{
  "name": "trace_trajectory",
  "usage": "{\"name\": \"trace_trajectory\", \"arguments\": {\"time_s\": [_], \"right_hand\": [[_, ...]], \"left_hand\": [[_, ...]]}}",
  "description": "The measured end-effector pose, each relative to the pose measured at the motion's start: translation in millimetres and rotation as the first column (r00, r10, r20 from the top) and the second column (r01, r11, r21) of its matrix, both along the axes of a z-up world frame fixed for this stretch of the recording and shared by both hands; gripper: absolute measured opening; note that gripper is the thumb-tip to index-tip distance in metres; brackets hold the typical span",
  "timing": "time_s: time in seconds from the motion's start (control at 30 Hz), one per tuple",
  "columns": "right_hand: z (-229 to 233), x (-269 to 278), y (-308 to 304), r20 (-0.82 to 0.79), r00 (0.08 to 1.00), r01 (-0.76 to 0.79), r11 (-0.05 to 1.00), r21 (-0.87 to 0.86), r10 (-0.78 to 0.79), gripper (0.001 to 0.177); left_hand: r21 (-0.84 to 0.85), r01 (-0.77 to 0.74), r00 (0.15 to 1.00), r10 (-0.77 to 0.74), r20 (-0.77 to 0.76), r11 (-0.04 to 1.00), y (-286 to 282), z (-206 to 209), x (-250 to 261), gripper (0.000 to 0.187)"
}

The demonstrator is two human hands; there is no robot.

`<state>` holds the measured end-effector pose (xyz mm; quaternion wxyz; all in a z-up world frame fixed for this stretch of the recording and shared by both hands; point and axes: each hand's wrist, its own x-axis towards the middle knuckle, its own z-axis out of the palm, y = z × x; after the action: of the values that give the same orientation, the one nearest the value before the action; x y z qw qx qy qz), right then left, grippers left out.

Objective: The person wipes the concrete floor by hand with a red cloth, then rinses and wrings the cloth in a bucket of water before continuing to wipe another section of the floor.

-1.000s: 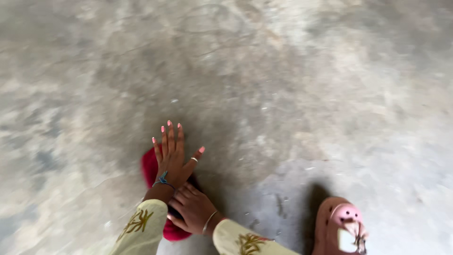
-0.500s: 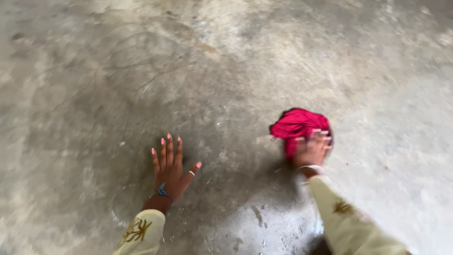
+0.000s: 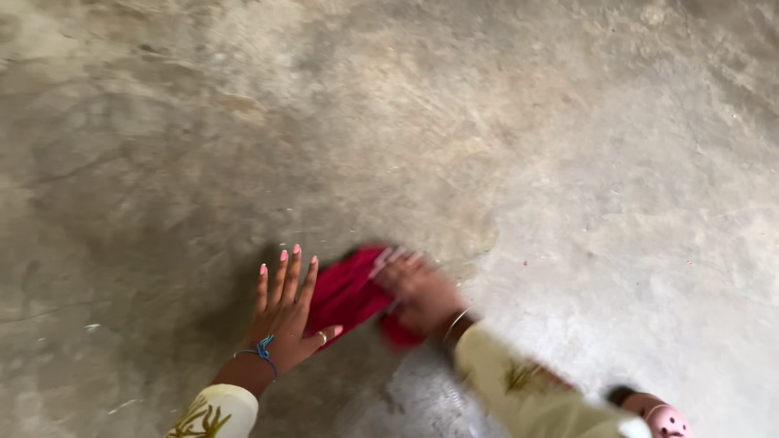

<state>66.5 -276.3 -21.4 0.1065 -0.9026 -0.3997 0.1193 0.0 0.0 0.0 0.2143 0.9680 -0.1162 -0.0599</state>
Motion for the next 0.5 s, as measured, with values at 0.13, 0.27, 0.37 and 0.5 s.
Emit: {"name": "trace_trajectory", "arguments": {"time_s": [0.13,0.27,0.37,0.5], "right_hand": [[-28.4,81.4,-143.6,0.099,0.929,0.358,0.934,0.02,-0.358,0.07],[-71.4,90.7,-292.4,0.138,0.713,0.655,0.724,0.219,-0.687,0.065],[-100.5,83.4,-382.4,0.164,0.48,0.842,0.505,0.192,-0.862,0.067],[-132.6,90.0,-404.4,0.239,0.27,0.931,0.317,0.184,-0.933,0.072]], "left_hand": [[0.188,0.125,0.96,-0.07,-0.273,0.974,-46.7,4.6,42.8,0.129],[-0.018,-0.057,0.965,0.05,-0.256,0.998,-114.9,-12.5,73.7,0.139],[0.116,-0.245,0.799,0.268,-0.538,0.963,-158.0,-18.4,86.8,0.153],[0.136,-0.246,0.838,0.281,-0.467,0.96,-159.5,-30.9,87.9,0.161]]}}
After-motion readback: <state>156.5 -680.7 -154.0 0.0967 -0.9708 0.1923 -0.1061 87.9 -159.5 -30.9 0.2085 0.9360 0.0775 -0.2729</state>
